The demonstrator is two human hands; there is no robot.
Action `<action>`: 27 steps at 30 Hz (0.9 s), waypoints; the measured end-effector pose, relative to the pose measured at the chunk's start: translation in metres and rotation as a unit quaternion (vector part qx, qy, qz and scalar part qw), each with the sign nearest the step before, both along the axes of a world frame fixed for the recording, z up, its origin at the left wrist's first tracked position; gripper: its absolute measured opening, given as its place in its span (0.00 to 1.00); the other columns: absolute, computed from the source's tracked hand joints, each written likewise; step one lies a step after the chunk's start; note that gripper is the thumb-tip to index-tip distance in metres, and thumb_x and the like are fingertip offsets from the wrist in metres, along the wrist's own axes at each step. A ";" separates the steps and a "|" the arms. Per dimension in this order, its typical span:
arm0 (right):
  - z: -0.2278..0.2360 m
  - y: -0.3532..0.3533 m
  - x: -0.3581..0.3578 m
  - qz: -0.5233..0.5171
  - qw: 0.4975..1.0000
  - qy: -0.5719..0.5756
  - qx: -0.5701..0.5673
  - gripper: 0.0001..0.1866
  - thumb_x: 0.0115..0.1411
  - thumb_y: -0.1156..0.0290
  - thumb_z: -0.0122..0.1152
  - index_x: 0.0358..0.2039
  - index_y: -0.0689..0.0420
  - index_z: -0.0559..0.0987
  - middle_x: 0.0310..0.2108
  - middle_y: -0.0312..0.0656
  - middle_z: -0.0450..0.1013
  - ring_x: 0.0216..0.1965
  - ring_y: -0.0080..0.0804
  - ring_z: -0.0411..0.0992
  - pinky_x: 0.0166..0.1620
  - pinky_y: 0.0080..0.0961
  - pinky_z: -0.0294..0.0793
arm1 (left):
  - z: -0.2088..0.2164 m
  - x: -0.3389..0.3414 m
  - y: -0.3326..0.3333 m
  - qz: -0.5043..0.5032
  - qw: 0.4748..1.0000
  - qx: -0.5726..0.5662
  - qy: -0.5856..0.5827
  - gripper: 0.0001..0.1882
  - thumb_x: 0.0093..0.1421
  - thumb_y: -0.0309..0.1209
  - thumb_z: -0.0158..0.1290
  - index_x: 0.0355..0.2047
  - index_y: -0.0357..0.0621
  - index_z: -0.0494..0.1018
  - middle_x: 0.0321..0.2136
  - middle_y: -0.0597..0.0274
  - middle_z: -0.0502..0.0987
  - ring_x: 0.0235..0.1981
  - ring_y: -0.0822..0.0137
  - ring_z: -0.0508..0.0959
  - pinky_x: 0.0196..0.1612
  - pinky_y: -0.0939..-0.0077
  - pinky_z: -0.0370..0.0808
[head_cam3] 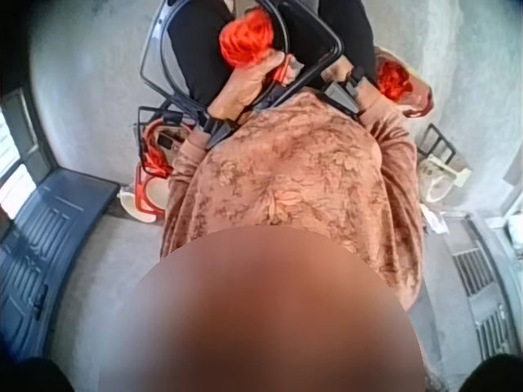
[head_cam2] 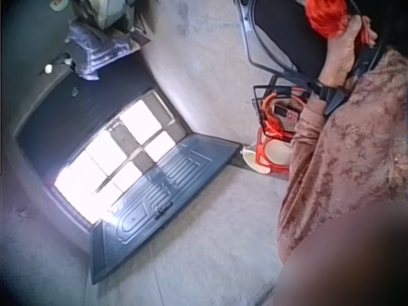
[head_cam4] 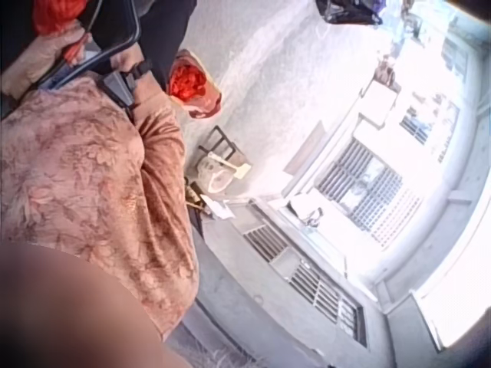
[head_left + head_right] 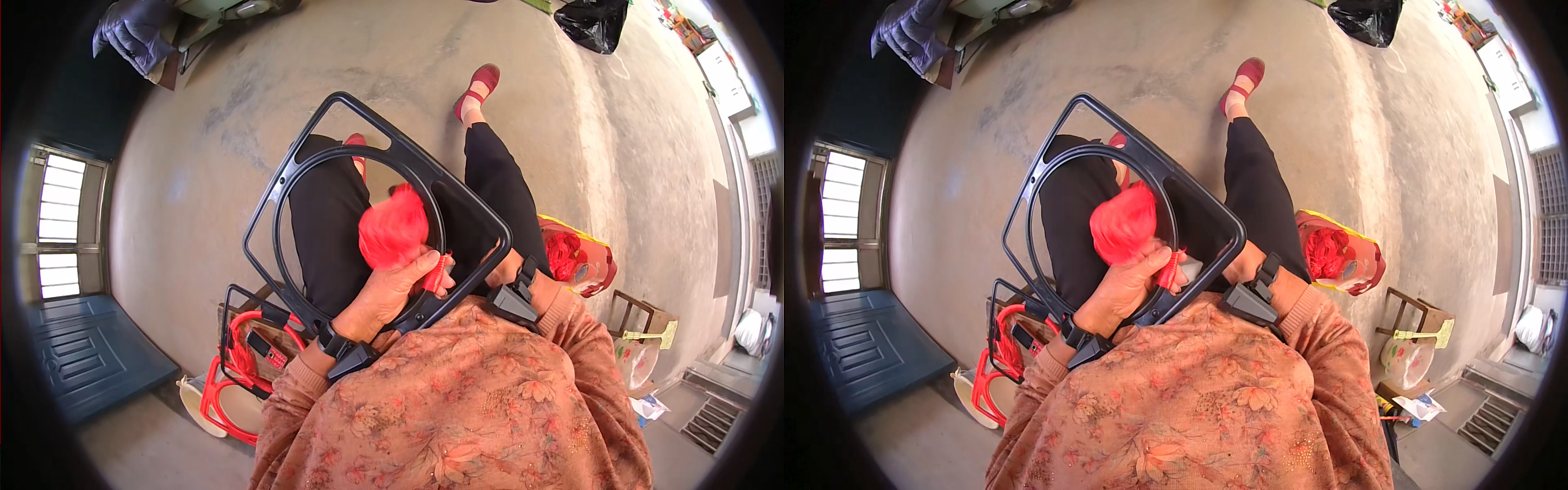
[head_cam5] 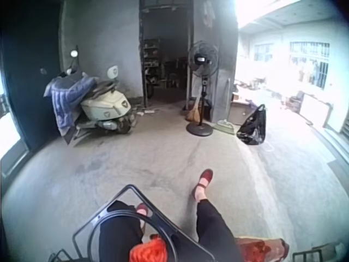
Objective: Wrapping red plastic cord around a black plastic furniture frame.
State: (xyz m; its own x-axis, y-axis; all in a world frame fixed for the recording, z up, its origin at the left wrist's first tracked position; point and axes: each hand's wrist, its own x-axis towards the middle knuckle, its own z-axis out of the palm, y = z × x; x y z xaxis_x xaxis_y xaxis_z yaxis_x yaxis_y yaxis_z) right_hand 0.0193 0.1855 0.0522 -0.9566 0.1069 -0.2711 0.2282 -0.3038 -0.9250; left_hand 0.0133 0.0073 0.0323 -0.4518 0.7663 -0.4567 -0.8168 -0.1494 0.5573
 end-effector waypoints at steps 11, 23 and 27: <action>0.014 0.002 -0.004 0.240 0.946 0.014 -0.219 0.33 0.53 0.67 0.60 0.58 0.64 0.62 0.40 0.38 0.70 0.44 0.24 0.68 0.51 0.22 0.64 | -0.023 0.008 -0.004 0.131 0.977 0.005 0.167 0.13 0.58 0.34 0.57 0.40 0.41 0.73 0.37 0.67 0.75 0.40 0.75 0.73 0.45 0.80 0.70; 0.013 0.025 0.039 0.042 0.998 0.020 0.041 0.27 0.56 0.71 0.57 0.56 0.64 0.65 0.47 0.41 0.70 0.47 0.27 0.69 0.51 0.24 0.68 | 0.005 -0.001 0.003 0.078 0.994 0.061 0.045 0.12 0.61 0.36 0.51 0.35 0.37 0.72 0.26 0.59 0.77 0.23 0.73 0.76 0.30 0.82 0.74; 0.012 0.028 0.051 0.008 0.997 0.030 0.077 0.27 0.57 0.71 0.57 0.56 0.65 0.65 0.47 0.42 0.70 0.47 0.27 0.69 0.51 0.24 0.68 | 0.002 -0.003 0.001 0.041 0.999 0.012 0.024 0.10 0.62 0.34 0.50 0.33 0.39 0.71 0.24 0.57 0.77 0.22 0.71 0.77 0.28 0.81 0.77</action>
